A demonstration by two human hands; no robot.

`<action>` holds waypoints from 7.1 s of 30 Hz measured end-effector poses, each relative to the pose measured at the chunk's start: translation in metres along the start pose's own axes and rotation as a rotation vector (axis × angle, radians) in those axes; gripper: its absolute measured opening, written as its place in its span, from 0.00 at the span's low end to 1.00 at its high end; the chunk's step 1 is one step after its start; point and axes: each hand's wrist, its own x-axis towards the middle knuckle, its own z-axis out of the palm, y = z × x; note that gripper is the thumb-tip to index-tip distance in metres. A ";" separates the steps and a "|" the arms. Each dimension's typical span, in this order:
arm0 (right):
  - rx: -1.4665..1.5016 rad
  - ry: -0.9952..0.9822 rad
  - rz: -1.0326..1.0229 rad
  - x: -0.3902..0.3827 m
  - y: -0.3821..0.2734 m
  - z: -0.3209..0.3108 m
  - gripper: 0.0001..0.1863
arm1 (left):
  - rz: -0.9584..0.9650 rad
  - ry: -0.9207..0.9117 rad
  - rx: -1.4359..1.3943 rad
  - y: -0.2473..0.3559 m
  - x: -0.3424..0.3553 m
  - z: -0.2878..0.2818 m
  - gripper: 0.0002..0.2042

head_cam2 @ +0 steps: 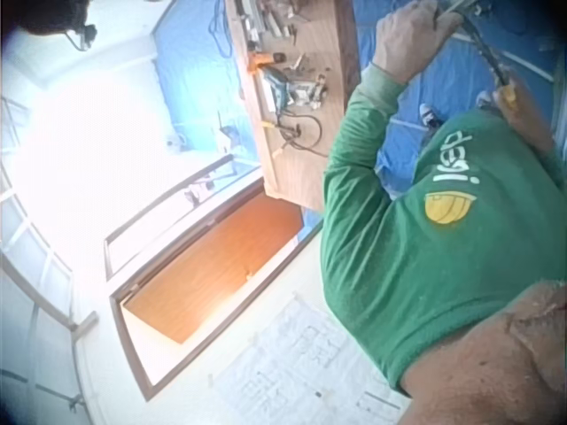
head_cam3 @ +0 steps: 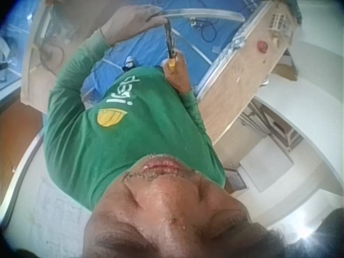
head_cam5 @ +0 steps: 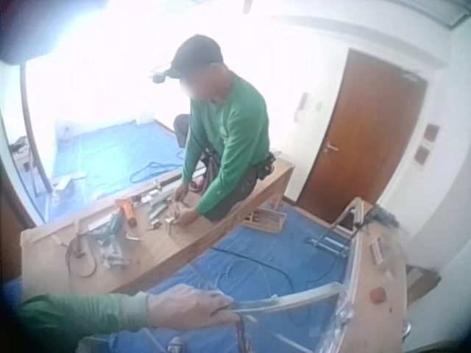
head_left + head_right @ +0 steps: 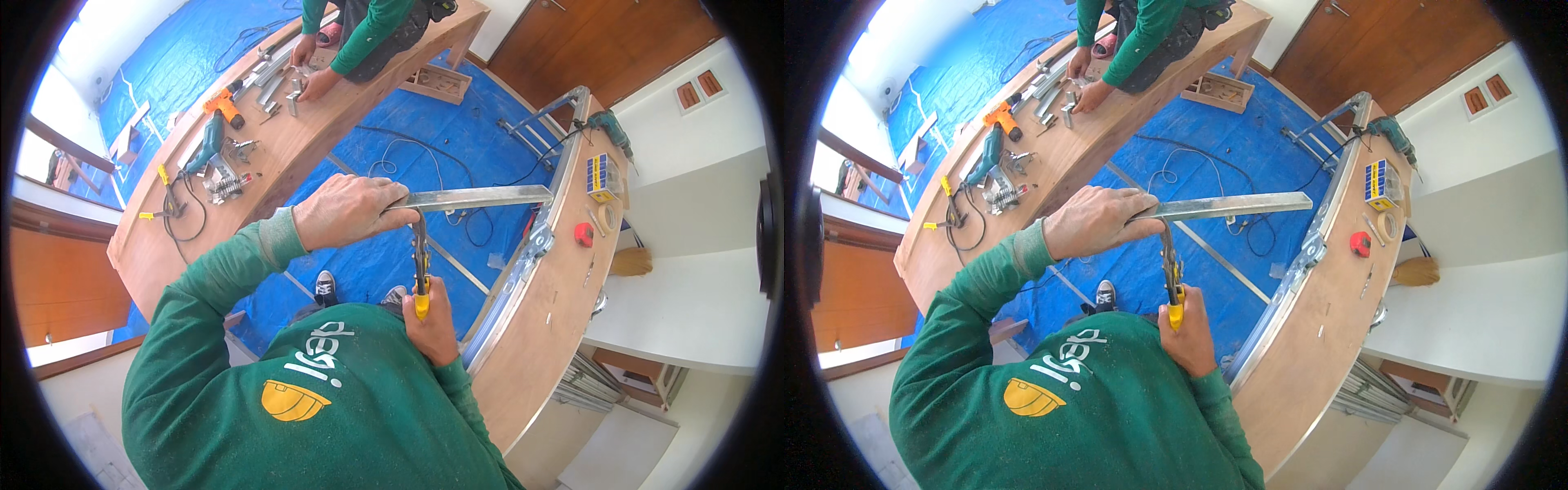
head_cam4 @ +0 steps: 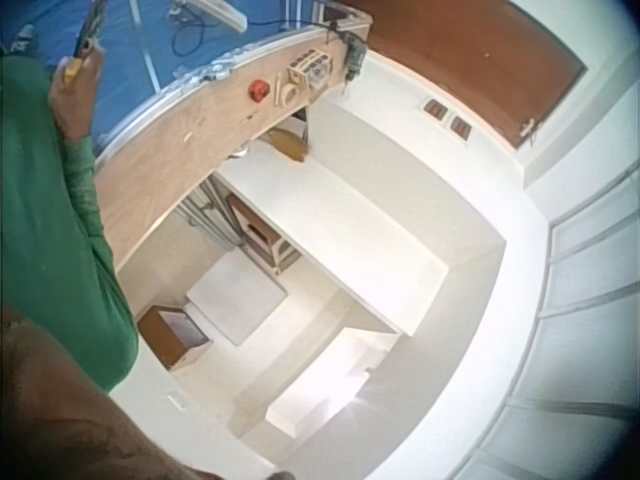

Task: The person measures a metal profile with a tape measure and marks it with a pencil, then uses tin snips to cut the profile into shorter pieces. The cut pieces are placed on the workbench while the person continues to measure and cut additional sections.

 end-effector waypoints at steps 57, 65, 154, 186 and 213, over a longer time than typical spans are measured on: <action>0.226 0.355 0.299 0.035 0.106 0.037 0.15 | -0.007 -0.144 0.299 -0.006 0.069 0.094 0.12; 0.225 0.392 0.307 0.022 0.164 0.048 0.14 | -0.027 -0.222 -0.090 -0.040 0.073 0.155 0.12; 0.003 0.220 0.002 -0.006 0.010 -0.017 0.31 | -0.021 -0.166 -0.264 0.014 0.021 0.021 0.29; 0.057 0.282 0.090 -0.012 0.028 -0.006 0.12 | 0.043 -0.292 -0.309 0.031 0.038 0.010 0.26; 0.115 0.177 0.255 0.016 0.145 0.025 0.19 | -0.093 -0.427 -0.397 -0.066 0.076 0.153 0.19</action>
